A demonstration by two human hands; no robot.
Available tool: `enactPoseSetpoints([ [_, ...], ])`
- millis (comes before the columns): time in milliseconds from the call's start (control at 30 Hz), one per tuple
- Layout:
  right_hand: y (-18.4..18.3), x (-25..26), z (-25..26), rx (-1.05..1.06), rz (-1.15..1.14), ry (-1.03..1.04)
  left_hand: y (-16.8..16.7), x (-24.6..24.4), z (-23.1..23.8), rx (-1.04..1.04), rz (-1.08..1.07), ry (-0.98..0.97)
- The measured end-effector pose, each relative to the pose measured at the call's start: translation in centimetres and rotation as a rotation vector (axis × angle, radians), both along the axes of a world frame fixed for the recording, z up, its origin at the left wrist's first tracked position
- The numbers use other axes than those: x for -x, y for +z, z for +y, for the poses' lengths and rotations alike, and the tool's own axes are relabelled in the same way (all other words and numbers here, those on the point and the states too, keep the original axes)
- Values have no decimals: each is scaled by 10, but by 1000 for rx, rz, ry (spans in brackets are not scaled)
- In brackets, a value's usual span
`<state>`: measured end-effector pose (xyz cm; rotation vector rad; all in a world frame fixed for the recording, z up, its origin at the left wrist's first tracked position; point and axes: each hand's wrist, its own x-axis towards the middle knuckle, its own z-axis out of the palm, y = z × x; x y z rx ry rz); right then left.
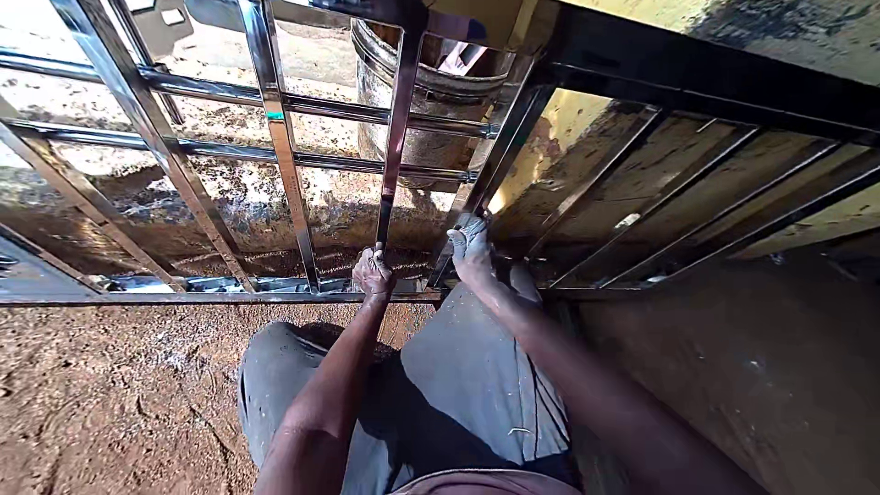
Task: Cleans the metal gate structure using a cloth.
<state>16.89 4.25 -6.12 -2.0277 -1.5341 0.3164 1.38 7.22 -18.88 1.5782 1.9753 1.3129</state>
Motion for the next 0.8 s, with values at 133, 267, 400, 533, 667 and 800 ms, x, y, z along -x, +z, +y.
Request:
enactPoseSetpoints([
  [133, 41, -29, 5, 650, -63, 164, 3, 2, -2, 51, 27, -26],
  [267, 64, -74, 19, 584, 56, 342, 1, 0, 0, -12, 43, 7],
  [400, 101, -128, 10, 485, 197, 530, -6, -3, 0, -81, 57, 48],
  [533, 40, -168, -26, 125, 179, 687, -7, -8, 6, -101, -6, 105],
  [667, -133, -163, -54, -407, -22, 677, -4, -10, 7, -144, -69, 180],
  [800, -227, -94, -51, -640, -419, 419, -1, -13, 7, -233, -212, 203],
])
